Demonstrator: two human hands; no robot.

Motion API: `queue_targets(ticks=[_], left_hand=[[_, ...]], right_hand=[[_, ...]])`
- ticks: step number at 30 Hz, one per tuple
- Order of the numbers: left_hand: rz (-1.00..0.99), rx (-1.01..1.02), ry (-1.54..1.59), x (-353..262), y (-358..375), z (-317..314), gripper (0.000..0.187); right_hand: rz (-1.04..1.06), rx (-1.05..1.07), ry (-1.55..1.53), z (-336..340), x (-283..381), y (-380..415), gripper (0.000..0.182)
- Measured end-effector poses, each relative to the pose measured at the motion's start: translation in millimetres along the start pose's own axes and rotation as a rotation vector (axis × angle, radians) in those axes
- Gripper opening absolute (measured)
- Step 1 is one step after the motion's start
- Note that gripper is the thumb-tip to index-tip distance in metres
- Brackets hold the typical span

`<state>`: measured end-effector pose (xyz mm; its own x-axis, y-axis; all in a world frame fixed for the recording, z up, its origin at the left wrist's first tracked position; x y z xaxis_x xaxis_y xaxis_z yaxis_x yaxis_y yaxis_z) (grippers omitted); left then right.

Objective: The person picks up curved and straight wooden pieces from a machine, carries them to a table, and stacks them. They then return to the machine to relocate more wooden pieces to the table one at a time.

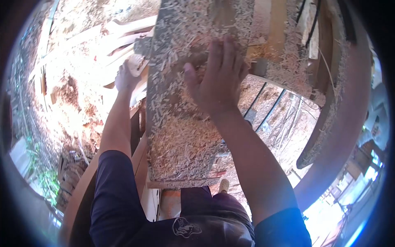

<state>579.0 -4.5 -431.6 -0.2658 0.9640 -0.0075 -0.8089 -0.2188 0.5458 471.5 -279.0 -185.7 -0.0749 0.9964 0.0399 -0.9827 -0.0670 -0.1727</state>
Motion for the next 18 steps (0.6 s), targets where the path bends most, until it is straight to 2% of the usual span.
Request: queue_targets(ticks=[3,6,7,10,14,15,18], left_hand=[[-0.025,-0.019,-0.064,1.7,1.2,9.9,0.087],[-0.003,-0.052,0.124,15.6,29.9,62.4,0.072],[-0.020,0.001,0.354,33.7,30.1,78.0,0.067],[0.145,0.302,0.585,74.2,31.5,114.3,0.071],[0.287,0.068,0.676,124.5,26.4,132.6,0.077],[0.305,0.091,0.845,128.4,30.2,134.8,0.073],[0.297,0.057,1.174,94.0,80.7,195.2,0.070]], right_hand=[[0.014,-0.007,-0.036,4.0,1.8,3.3,0.077],[-0.009,0.005,-0.051,5.6,1.9,2.8,0.076],[-0.018,0.010,-0.042,6.2,2.8,3.8,0.075],[-0.024,-0.006,-0.046,9.4,4.1,2.1,0.075],[-0.039,-0.011,-0.121,12.0,2.8,5.5,0.076],[-0.047,-0.001,-0.142,14.4,1.9,6.2,0.077],[-0.088,0.116,-0.144,35.2,3.7,-4.4,0.081]])
Point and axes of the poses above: each hand's wrist, its own y-axis away from the middle knuckle, its own z-axis out of the back of the hand, x = y × z, the point moved 4 cm from there along -y, towards the middle knuckle, and after that the axes turned 15 degrees about z, right-handed, at the moved point
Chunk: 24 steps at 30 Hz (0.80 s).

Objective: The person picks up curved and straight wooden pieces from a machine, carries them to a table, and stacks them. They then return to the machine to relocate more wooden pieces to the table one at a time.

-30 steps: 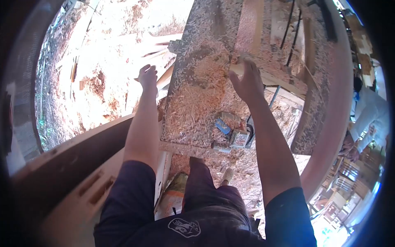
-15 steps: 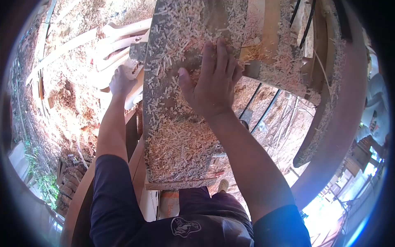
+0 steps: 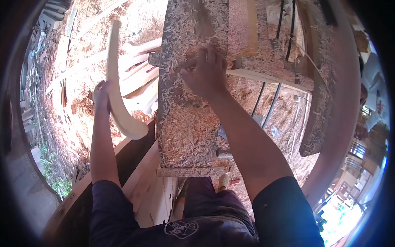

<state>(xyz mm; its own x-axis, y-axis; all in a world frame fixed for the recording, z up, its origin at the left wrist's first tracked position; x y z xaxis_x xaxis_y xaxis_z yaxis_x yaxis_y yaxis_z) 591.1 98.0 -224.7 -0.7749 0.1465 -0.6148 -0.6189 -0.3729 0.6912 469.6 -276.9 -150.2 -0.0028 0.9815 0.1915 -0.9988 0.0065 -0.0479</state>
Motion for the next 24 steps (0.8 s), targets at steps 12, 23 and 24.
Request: queue_targets(ticks=[12,23,24], left_hand=[[-0.776,1.048,0.097,-115.9,226.3,-70.6,0.058],[-0.535,-0.016,-1.052,52.4,-99.2,-146.3,0.081],[-0.571,-0.022,-1.114,49.3,-104.2,-154.5,0.082]], right_hand=[[-0.406,-0.077,-0.740,231.8,116.7,-81.1,0.064],[-0.402,-0.062,-0.229,60.9,-9.2,-26.6,0.077],[-0.419,-0.016,-0.195,50.5,-5.7,-29.5,0.077]])
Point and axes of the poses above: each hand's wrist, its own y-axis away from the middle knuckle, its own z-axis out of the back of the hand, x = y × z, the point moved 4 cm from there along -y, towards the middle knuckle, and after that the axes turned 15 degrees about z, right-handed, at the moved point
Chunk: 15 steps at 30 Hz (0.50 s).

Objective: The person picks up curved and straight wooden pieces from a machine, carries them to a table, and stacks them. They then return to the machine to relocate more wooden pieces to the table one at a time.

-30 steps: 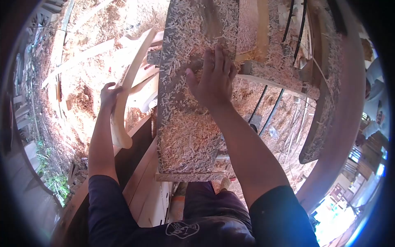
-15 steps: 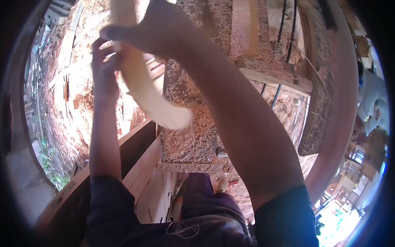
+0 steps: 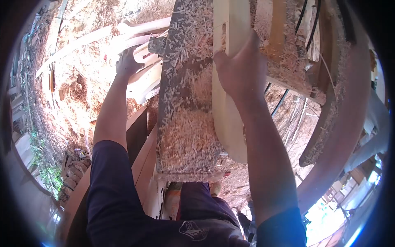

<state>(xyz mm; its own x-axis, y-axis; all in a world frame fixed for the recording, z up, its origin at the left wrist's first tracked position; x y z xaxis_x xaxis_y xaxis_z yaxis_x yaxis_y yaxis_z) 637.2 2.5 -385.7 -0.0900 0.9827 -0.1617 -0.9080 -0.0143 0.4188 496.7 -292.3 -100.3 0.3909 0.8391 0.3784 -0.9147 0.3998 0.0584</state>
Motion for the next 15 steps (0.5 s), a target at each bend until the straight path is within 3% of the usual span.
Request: queue_targets(ticks=[2,4,6,8,10,15], left_hand=[[-0.061,-0.004,-0.120,-7.3,-21.5,-20.5,0.084],[-0.183,0.186,0.001,-19.3,-36.0,-39.3,0.079],[-0.110,0.291,0.047,-42.0,-2.8,-41.9,0.075],[-0.184,0.241,-0.012,-35.6,19.2,-104.8,0.108],[-0.191,0.084,-0.098,-29.6,37.1,-128.3,0.115],[-0.072,0.321,-0.047,-22.9,28.6,-142.9,0.093]], right_hand=[[0.045,-0.026,0.014,-9.0,1.2,-3.2,0.080],[0.012,0.014,0.030,-11.4,5.5,-6.0,0.081],[-0.003,0.005,-0.036,-16.7,2.6,-7.7,0.074],[0.014,-0.007,0.008,-18.4,-2.9,-6.7,0.072],[-0.009,0.001,-0.120,-16.2,3.0,-8.1,0.071],[0.028,0.035,-0.105,-20.5,3.6,-4.7,0.075]])
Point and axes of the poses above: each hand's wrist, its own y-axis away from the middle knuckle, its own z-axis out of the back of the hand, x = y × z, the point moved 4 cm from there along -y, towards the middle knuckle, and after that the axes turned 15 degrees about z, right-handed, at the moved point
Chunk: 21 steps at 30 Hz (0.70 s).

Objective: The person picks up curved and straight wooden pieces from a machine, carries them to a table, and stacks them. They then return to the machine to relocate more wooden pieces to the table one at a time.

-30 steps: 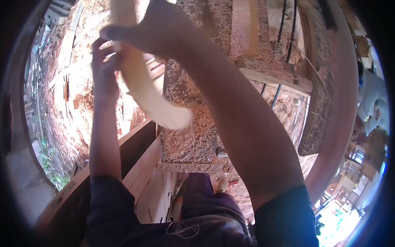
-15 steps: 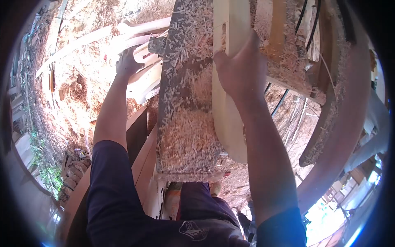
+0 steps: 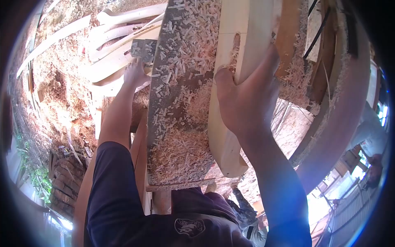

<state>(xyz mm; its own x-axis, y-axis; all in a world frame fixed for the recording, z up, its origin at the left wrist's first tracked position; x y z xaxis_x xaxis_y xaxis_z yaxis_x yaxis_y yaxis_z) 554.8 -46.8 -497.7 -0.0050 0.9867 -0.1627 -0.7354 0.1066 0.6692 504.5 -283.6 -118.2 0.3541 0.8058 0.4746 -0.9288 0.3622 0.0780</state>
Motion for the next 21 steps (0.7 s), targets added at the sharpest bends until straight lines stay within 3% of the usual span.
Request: queue_targets(ticks=[2,7,9,12,13,17,19,21], left_hand=[[0.012,0.003,0.057,-10.1,16.5,35.9,0.077],[0.053,-0.165,0.122,22.8,78.7,104.8,0.068],[0.090,-0.139,0.127,50.0,89.1,130.5,0.069],[0.160,-0.438,0.075,85.9,107.4,168.1,0.070],[0.242,-0.385,0.094,89.8,113.3,188.4,0.069],[0.487,-0.597,-0.064,93.5,144.4,258.4,0.070],[0.609,-0.457,0.029,90.2,166.3,300.0,0.074],[0.648,-0.598,0.153,83.9,200.8,329.5,0.073]], right_hand=[[-0.021,0.021,-0.002,1.6,-2.5,-3.1,0.081],[-0.054,0.082,0.112,7.7,-0.5,-4.5,0.084],[-0.043,0.066,0.114,10.4,0.0,-4.1,0.083],[-0.018,0.079,0.087,16.1,1.2,-2.8,0.082],[-0.010,0.086,0.072,15.5,0.7,-2.2,0.082],[-0.007,0.100,0.065,11.7,-3.3,-1.1,0.080],[-0.057,0.111,0.086,20.9,-2.2,1.8,0.077],[-0.054,0.119,-0.057,33.7,-10.8,18.7,0.081]])
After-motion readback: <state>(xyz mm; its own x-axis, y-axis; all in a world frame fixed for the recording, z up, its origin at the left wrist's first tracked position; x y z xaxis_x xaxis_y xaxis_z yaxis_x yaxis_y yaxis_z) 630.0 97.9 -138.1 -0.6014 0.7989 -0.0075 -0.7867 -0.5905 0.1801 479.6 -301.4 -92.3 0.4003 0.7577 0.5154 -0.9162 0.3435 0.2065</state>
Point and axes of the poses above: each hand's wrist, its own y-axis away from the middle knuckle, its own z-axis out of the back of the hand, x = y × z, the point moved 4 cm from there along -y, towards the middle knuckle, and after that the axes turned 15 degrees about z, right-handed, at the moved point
